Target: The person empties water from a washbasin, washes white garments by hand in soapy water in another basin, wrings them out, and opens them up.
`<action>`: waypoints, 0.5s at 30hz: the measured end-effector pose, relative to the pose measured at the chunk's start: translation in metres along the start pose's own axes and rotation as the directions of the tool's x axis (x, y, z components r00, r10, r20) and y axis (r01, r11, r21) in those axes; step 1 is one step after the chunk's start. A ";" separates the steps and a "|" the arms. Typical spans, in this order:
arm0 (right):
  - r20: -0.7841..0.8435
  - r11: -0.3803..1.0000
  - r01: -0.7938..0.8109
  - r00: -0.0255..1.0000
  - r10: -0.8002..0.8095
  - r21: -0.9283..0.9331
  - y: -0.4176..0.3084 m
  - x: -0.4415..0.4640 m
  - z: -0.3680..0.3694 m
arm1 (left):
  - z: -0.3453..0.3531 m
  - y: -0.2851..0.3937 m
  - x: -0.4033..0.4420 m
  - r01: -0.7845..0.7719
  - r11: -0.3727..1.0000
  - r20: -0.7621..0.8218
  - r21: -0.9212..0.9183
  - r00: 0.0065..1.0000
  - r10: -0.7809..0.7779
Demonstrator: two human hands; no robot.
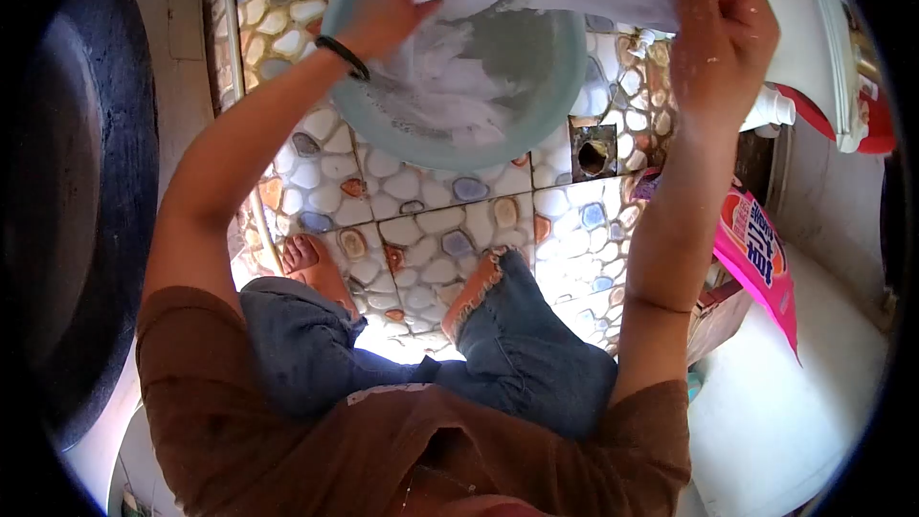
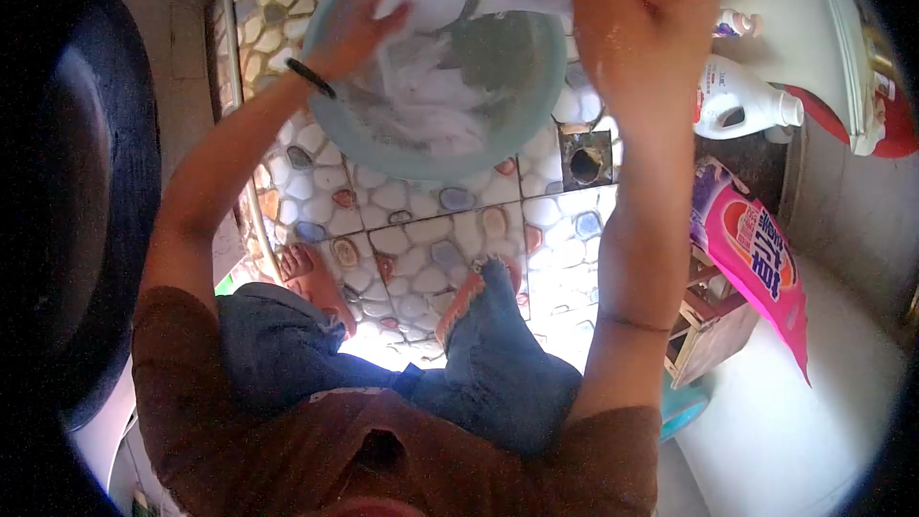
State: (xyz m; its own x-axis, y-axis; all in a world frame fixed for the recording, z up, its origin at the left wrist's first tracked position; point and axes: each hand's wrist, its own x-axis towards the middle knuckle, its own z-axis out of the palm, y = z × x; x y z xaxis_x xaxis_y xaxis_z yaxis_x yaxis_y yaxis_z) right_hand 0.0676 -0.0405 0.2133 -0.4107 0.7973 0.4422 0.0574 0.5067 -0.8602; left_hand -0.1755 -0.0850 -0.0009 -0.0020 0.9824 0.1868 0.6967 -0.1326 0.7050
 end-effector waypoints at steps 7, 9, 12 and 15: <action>0.027 0.909 -0.245 0.963 0.269 -0.336 0.084 -0.038 -0.024 | -0.130 0.141 0.054 0.047 0.663 -0.179 -0.747 0.946 -0.269; -0.046 0.844 -0.134 0.991 0.129 -0.519 0.089 -0.049 -0.006 | -0.138 0.136 0.046 0.095 0.473 0.040 -0.876 0.991 -0.125; -0.022 0.929 0.014 0.999 -0.023 -0.369 0.070 -0.061 0.038 | -0.123 0.129 0.035 0.137 0.499 0.115 -0.856 0.991 -0.074; 0.298 0.922 -0.138 0.920 0.254 -0.361 0.057 -0.071 0.076 | -0.126 0.160 0.030 0.112 0.477 0.043 -0.872 0.987 -0.154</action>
State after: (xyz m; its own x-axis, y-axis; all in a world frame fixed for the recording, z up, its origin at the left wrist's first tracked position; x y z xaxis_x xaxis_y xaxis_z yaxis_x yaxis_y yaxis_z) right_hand 0.0307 -0.0931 0.1140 -0.6346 0.7646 0.1129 0.4377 0.4759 -0.7629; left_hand -0.1547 -0.0933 0.2041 -0.0786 0.9958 0.0466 -0.2928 -0.0677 0.9538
